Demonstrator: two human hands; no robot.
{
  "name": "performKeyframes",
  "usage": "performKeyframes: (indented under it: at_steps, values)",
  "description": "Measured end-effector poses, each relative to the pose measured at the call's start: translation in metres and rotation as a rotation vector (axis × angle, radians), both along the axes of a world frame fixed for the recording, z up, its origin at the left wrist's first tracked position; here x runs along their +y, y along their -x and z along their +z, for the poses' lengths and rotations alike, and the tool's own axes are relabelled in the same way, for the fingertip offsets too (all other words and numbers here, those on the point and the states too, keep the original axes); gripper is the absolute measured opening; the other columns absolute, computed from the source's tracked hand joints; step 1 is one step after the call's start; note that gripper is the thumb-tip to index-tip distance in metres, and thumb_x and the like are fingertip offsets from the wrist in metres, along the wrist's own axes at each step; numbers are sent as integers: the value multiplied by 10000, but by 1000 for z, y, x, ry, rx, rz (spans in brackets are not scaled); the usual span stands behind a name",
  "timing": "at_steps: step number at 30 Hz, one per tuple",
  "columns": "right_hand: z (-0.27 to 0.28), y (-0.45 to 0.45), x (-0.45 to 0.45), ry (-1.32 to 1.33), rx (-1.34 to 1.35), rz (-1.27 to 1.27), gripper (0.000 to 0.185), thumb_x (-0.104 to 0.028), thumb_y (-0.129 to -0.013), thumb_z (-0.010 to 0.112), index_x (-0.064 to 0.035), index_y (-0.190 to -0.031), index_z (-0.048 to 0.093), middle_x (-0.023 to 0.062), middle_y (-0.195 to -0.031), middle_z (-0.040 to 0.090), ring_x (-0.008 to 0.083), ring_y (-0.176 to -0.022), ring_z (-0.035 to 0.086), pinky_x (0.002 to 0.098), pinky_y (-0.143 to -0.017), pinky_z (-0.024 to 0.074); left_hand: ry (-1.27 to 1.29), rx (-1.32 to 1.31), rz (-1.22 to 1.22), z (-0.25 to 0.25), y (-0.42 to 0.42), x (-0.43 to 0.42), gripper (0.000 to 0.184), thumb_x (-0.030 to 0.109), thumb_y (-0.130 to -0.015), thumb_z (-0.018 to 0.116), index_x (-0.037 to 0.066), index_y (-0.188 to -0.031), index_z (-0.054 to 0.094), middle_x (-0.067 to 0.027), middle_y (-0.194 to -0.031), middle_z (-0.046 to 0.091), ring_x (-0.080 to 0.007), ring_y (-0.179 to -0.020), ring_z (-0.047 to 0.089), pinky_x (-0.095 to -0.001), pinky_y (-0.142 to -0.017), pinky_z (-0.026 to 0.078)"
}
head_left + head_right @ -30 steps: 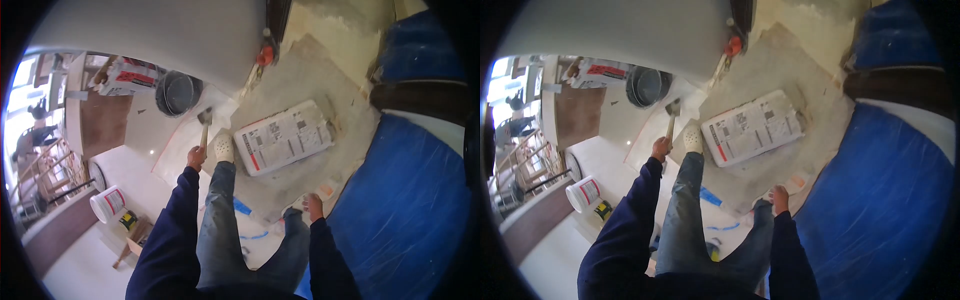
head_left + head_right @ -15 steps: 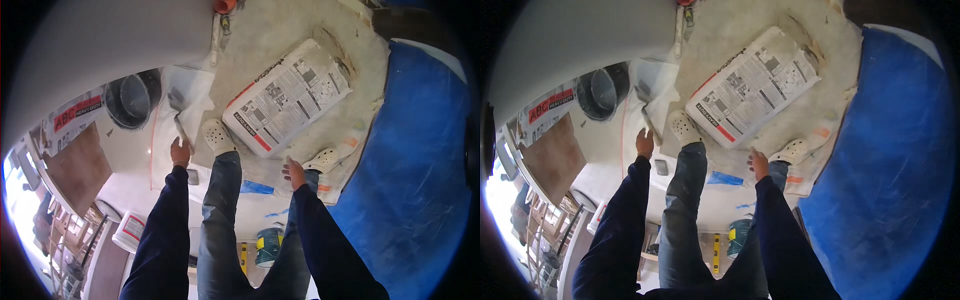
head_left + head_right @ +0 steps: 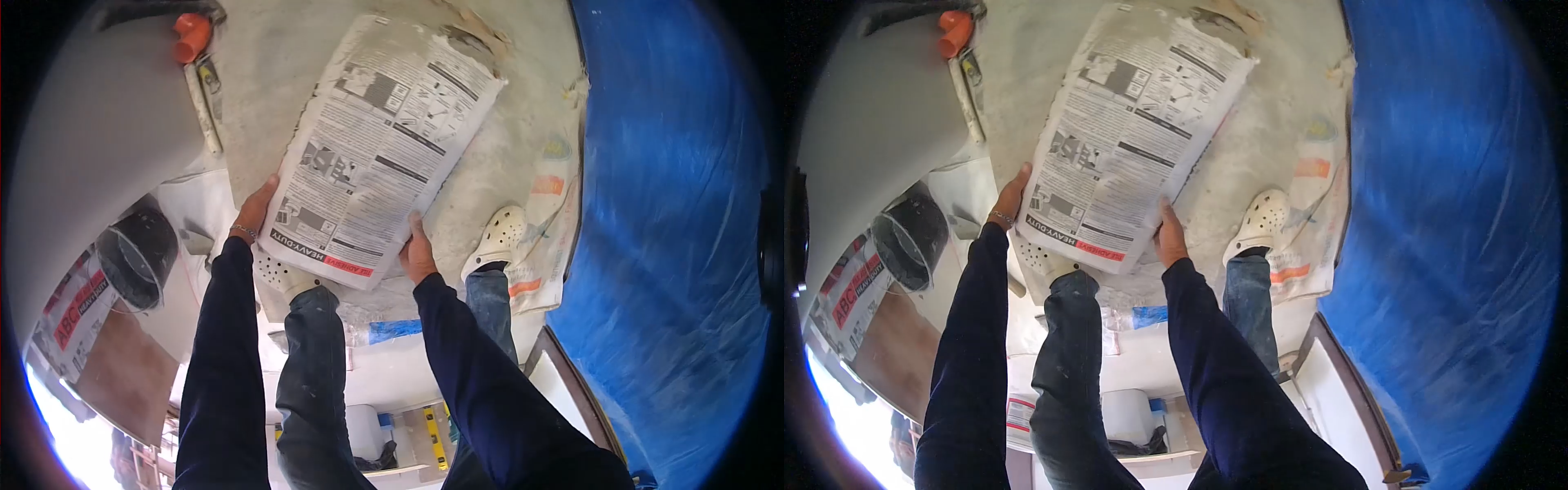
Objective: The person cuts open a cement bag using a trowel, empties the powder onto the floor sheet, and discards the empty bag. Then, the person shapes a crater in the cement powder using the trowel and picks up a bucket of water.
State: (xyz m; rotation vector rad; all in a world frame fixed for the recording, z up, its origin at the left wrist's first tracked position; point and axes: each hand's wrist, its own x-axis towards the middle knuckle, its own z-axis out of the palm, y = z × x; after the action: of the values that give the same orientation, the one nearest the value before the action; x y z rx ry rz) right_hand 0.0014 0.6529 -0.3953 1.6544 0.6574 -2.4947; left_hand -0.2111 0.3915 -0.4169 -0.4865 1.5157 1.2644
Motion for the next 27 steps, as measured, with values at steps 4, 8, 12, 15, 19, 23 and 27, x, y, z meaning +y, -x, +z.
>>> performKeyframes:
  at_steps: [4, 8, 12, 15, 19, 23, 27]
  values:
    - [-38, -31, -7, -270, 65, 113, 545, -431, -920, 537, -27, -1282, 483, 69, -1268, 539, 171, -1145, 502, 307, -974, 395, 42, -85, 144, 27, -18, 9, 752, 627, -880, 461, -52, -1180, 583, -136, -1087, 643, -174, -972, 602, -264, -859, 459]
    - [43, -25, 17, -301, 1, 234, 570, -384, -925, 535, 21, -1319, 452, 89, -1313, 511, 167, -1198, 468, 289, -1026, 330, 247, 731, -681, 29, -80, -28, 649, 529, -888, 514, -39, -1197, 570, -171, -1138, 614, -218, -1020, 591, -319, -867, 465]
    - [114, -25, 62, -255, -110, 346, 558, -367, -919, 540, 64, -1269, 488, 115, -1256, 551, 177, -1153, 512, 291, -995, 364, 219, 109, -77, 201, -71, 80, 706, 542, -734, 695, -50, -1108, 607, -150, -973, 655, -224, -914, 622, -320, -812, 475]
    - [164, -28, 100, -206, -145, 398, 507, -363, -894, 575, 58, -1176, 554, 113, -1125, 616, 182, -1017, 582, 290, -904, 427, 266, 87, -22, 230, -103, 96, 691, 565, -728, 684, -23, -1088, 636, -173, -957, 670, -263, -928, 635, -355, -825, 473]
    - [269, -11, 141, -121, -346, 477, 482, -355, -870, 599, 59, -1118, 580, 117, -1025, 649, 201, -897, 622, 311, -816, 473, 512, 96, -175, 342, -93, 138, 797, 641, -728, 632, -57, -1112, 619, -218, -993, 660, -302, -967, 626, -354, -848, 466]
    - [308, -13, 173, -236, -325, 558, 463, -359, -858, 593, 59, -1056, 609, 120, -957, 663, 217, -832, 636, 329, -756, 488, 524, 39, -282, 404, -78, 165, 843, 666, -743, 600, -115, -1060, 618, -221, -973, 659, -286, -952, 630, -350, -832, 473]
    - [347, -12, 194, -180, -216, 525, 425, -349, -849, 563, 43, -993, 645, 129, -904, 673, 221, -839, 633, 325, -725, 482, 410, -149, -147, 440, -76, 183, 813, 679, -771, 564, -102, -985, 645, -175, -931, 670, -240, -800, 656, -319, -716, 493]
